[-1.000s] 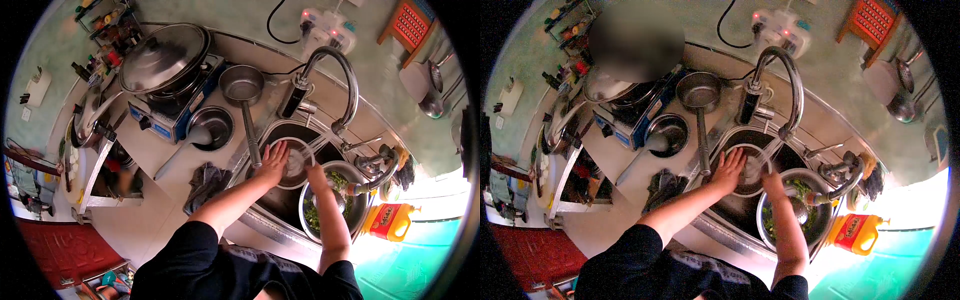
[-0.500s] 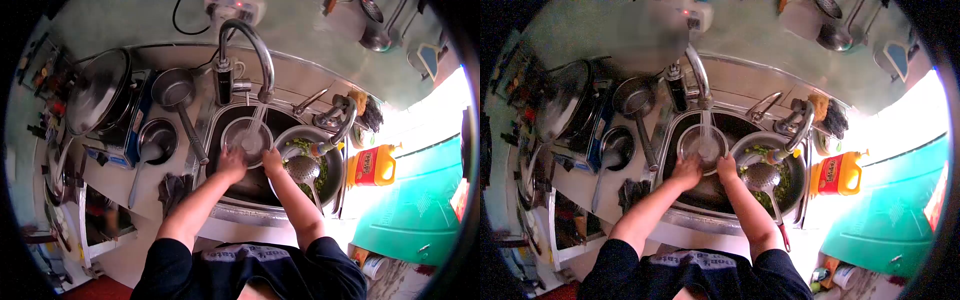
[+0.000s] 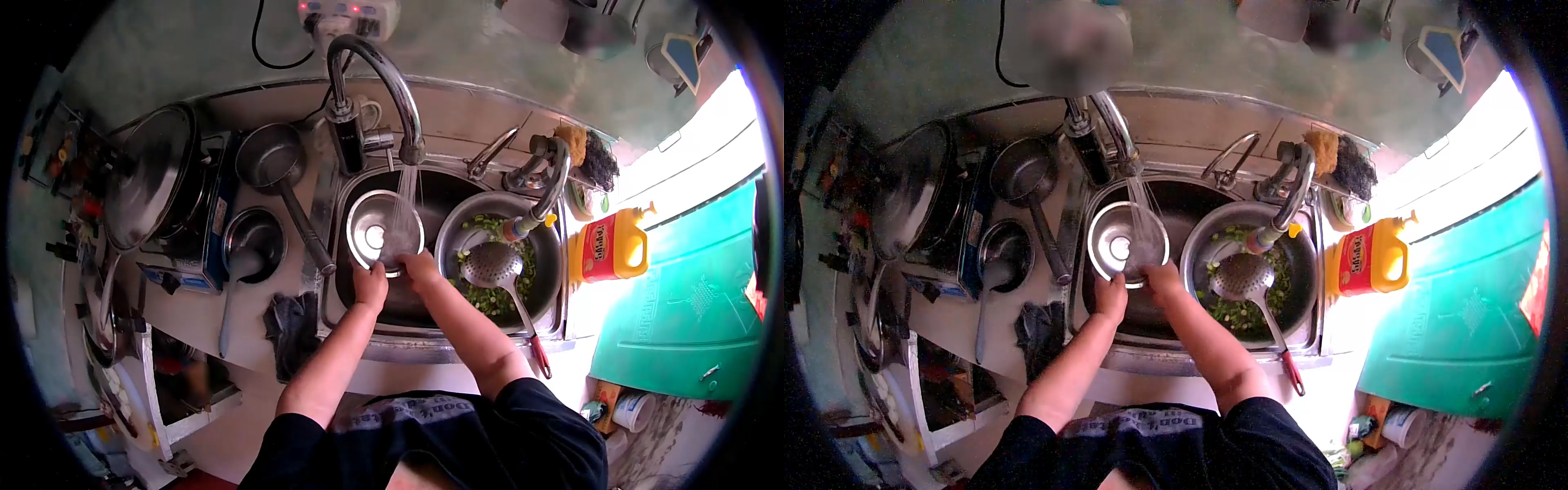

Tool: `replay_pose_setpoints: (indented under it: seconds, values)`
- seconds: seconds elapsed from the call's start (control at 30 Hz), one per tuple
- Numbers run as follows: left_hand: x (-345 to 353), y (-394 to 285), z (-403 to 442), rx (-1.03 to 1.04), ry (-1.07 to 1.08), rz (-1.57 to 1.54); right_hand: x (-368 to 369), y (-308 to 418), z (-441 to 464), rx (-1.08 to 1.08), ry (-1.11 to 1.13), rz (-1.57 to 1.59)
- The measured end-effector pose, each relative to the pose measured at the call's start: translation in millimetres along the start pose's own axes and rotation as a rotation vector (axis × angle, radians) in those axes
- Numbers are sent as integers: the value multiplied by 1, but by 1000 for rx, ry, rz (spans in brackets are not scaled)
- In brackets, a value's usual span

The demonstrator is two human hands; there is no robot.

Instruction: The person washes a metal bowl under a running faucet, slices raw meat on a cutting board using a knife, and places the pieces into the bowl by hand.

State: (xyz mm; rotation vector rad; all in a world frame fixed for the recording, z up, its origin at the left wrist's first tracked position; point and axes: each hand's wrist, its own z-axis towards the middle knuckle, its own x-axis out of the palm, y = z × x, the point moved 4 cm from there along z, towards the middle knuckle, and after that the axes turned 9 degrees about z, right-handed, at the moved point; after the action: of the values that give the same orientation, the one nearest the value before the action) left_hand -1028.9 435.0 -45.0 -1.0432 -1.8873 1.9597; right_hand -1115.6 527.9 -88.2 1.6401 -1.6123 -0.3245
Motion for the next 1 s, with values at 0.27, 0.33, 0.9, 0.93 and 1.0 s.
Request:
replay_pose_setpoints:
  seconds: [0.27,0.33,0.9,0.93,1.0]
  values:
    - [0,10,-6,-579,439,-543,37,81,5,-1102,-36,-1681]
    - [3,14,-16,-711,529,-617,55,76,0,-1211,59,-1748]
    - [9,39,12,-676,408,-872,-3,130,7,-565,142,-1145]
    - [15,41,8,-709,422,-905,-13,131,11,-428,87,-924]
    - [25,43,1,-738,437,-936,-15,133,28,-618,102,-961]
